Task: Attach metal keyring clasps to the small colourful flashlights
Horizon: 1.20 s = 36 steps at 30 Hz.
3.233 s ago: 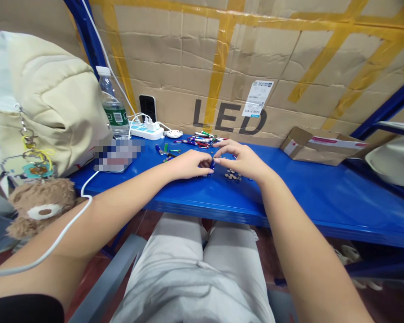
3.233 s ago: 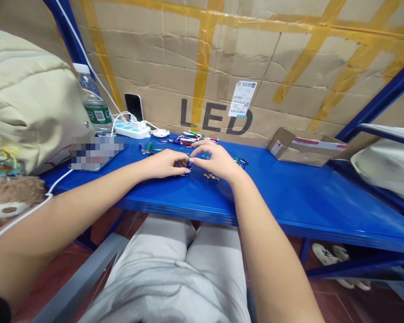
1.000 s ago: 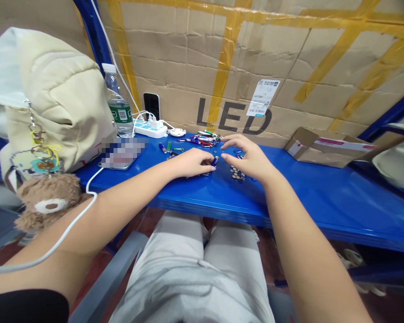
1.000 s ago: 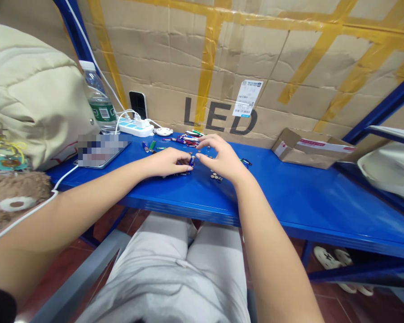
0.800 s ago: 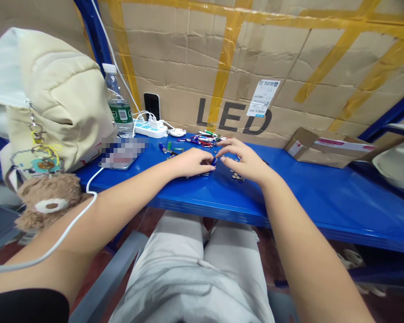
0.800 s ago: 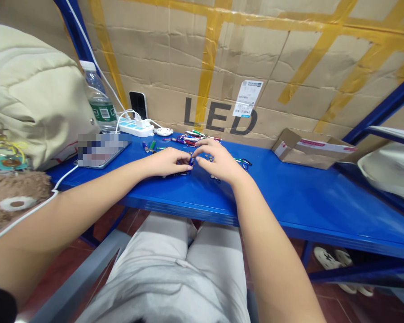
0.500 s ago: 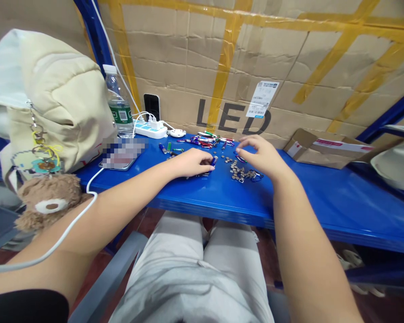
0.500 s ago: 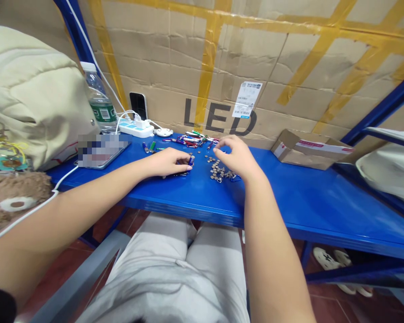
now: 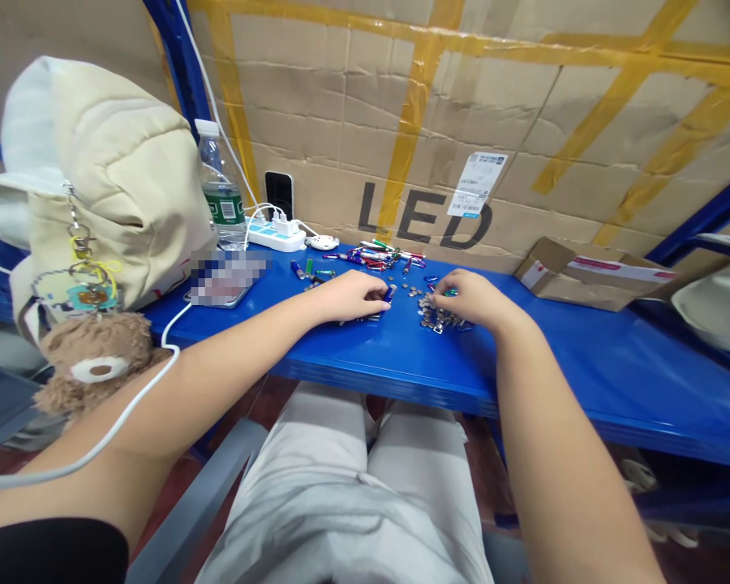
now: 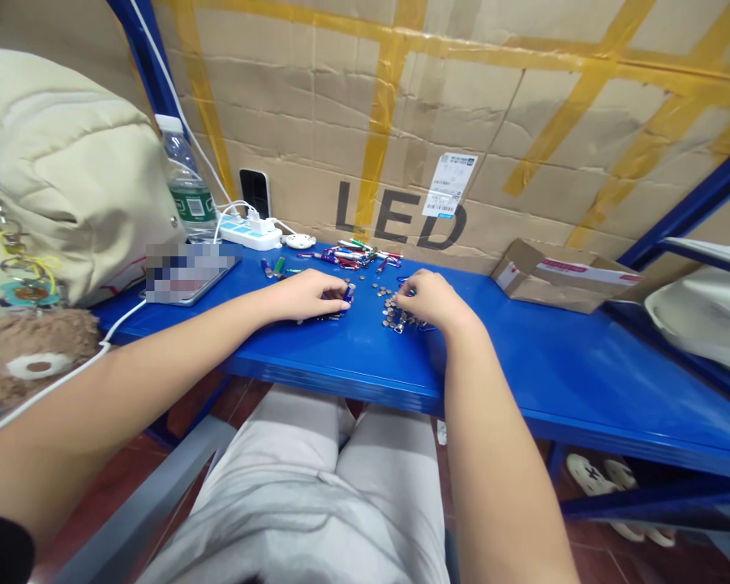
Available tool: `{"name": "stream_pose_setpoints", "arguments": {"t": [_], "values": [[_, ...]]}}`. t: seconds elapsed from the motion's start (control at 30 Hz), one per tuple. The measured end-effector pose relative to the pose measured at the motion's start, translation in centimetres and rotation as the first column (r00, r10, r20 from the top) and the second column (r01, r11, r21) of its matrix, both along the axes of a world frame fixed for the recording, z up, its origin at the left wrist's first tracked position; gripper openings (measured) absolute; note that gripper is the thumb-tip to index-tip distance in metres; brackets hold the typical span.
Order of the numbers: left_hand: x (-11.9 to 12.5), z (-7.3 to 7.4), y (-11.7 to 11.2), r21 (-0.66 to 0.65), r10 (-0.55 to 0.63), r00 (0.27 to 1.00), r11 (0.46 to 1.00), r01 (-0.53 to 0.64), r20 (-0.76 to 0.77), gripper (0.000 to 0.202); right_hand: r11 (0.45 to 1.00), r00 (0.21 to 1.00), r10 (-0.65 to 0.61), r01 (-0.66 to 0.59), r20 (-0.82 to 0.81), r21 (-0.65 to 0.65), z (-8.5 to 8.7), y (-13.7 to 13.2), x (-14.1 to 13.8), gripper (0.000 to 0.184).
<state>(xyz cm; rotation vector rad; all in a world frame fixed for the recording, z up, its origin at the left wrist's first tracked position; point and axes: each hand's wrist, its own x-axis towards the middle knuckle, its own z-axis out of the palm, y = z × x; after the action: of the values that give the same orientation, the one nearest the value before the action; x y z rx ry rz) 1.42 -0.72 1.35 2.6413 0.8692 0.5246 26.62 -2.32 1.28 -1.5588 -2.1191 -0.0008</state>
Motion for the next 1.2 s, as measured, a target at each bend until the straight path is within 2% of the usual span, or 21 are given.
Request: {"name": "stream_pose_setpoints", "arguments": {"t": [0.07,0.17,0.23,0.33,0.47,0.6,0.8,0.93,1.03,1.13,1.2], "values": [[0.0,0.0,0.0,0.008,-0.01,1.0,1.0,0.01,0.003,0.025,0.999,0.989,-0.036,0.04,-0.146,0.023,0.6,-0.5,-1.3,0.023],[0.1,-0.2,0.0,0.023,-0.026,1.0,0.999,0.026,0.011,0.026,0.995,0.904,0.094,-0.069,-0.418,0.074,0.9,-1.0,-3.8,0.028],[0.1,-0.3,0.1,0.028,-0.028,0.999,0.999,0.028,0.016,0.028,0.986,0.862,0.167,-0.149,-0.479,0.076,0.6,-0.9,-5.1,0.027],[0.1,-0.3,0.2,0.028,-0.015,1.0,1.0,0.015,0.013,0.028,0.979,0.855,0.197,-0.194,-0.48,0.055,-0.2,-0.5,-6.1,0.023],[0.1,-0.5,0.3,0.015,0.007,1.0,1.0,-0.007,0.01,0.028,0.976,0.859,0.205,-0.213,-0.469,0.037,-0.7,-0.2,-5.8,0.024],[0.1,-0.6,0.5,0.023,0.006,1.0,1.0,-0.007,0.029,0.026,0.966,0.877,0.245,-0.256,-0.414,0.029,-0.3,-0.5,-5.3,0.023],[0.1,-0.5,0.4,0.058,-0.031,0.999,0.998,0.03,0.01,0.023,0.968,0.917,0.239,-0.253,-0.318,-0.003,0.6,-1.4,-5.0,0.017],[0.0,-0.6,0.5,0.233,-0.048,0.998,0.971,0.055,-0.038,0.023,0.968,0.931,0.231,-0.248,-0.284,-0.025,0.8,-1.7,-4.9,0.016],[0.0,-0.6,0.5,0.357,0.003,1.0,0.934,0.008,-0.029,0.027,0.973,0.94,0.223,-0.232,-0.258,-0.006,0.7,-1.5,-4.6,0.017],[-0.2,-0.4,0.4,0.462,0.044,0.999,0.886,-0.035,-0.009,0.029,0.974,0.941,0.223,-0.223,-0.254,0.03,0.6,-1.4,-4.4,0.02],[-0.3,-0.4,0.4,0.547,0.05,0.999,0.836,-0.032,-0.02,0.028,0.972,0.936,0.231,-0.231,-0.266,0.031,0.6,-1.3,-4.3,0.021]]}}
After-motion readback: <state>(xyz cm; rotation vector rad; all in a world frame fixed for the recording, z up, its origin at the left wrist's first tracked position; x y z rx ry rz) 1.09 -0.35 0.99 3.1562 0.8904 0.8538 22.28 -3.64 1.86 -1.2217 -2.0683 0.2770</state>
